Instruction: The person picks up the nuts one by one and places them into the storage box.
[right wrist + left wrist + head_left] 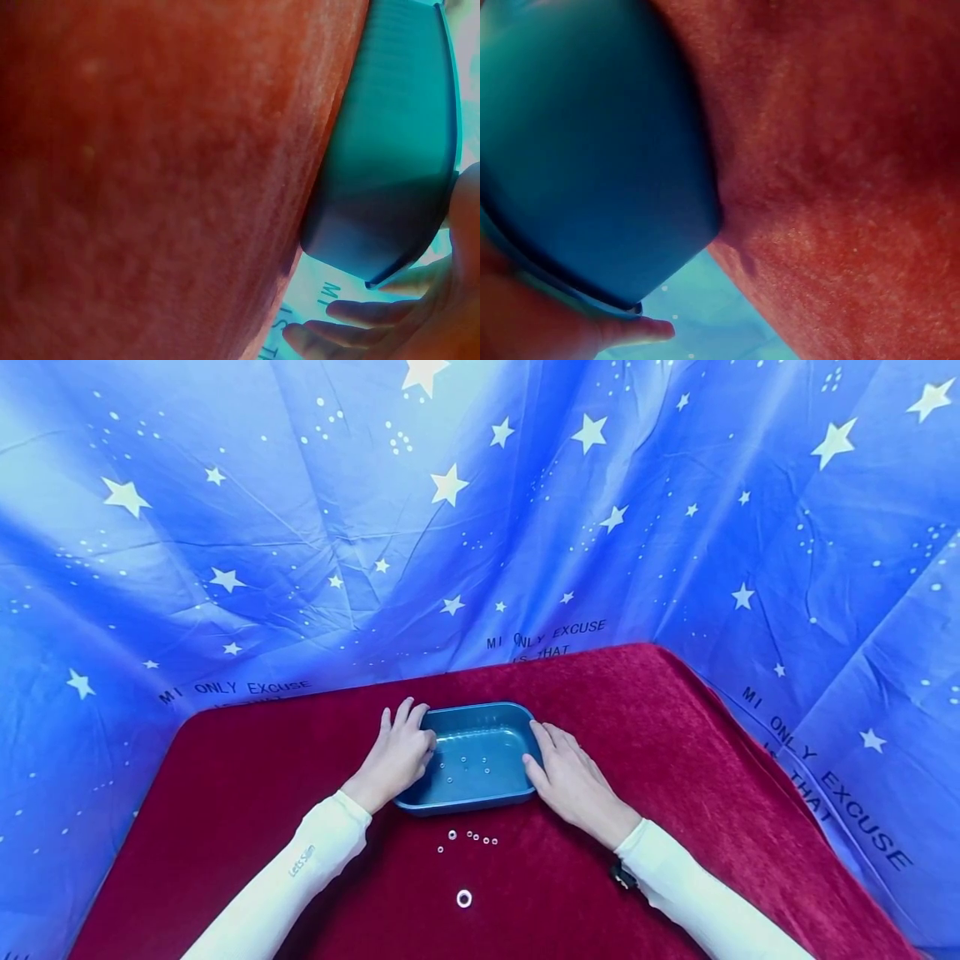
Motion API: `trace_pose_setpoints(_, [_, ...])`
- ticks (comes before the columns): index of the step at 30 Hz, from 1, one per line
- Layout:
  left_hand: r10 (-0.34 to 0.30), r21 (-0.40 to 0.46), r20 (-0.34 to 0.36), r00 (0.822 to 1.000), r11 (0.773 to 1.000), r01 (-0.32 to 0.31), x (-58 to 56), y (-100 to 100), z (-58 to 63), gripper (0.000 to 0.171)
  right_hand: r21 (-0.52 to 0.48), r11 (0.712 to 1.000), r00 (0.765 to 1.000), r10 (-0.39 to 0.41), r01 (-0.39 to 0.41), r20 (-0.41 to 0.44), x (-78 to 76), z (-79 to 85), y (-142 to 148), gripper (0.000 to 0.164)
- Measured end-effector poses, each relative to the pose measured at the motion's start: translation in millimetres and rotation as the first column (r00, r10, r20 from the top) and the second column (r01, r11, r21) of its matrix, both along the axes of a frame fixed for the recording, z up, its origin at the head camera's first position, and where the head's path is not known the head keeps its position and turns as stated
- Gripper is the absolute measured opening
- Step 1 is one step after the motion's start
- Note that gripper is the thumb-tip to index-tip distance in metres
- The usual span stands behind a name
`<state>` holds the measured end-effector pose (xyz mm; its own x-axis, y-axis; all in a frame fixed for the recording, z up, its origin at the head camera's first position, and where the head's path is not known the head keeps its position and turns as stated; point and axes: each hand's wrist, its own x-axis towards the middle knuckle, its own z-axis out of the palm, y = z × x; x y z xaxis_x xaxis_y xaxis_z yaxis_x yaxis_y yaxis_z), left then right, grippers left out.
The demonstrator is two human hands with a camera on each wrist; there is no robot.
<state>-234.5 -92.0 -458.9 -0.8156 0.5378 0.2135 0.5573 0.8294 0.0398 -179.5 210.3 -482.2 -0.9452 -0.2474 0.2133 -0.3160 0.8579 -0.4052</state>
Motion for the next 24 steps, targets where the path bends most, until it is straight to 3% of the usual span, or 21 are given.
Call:
trace_pose_setpoints(4, [0.005,-0.008,0.000,1.000,1.000,-0.005,-1.5,-1,-2.7,0.010,0.001,1.000,1.000,0.000,0.000,0.006,-0.2,-0.3,0,0.071])
trace_pose_setpoints(9, [0.033,-0.028,0.017,0.999,0.999,-0.033,-1.1,0,-5.0,0.030,0.001,1.000,1.000,-0.003,0.003,0.008,-0.2,-1.3,0,0.070])
trace_pose_setpoints(15, [0.076,0.019,0.062,0.995,0.997,-0.078,6.6,0,-2.2,0.039,0.001,1.000,1.000,-0.003,0.003,0.006,0.3,-1.3,-1,0.070])
trace_pose_setpoints(24, [0.114,0.072,0.027,0.993,0.991,-0.116,25.0,-5,2.1,0.038,0.003,1.000,1.000,-0.008,0.008,0.006,-0.5,-1.5,0,0.071])
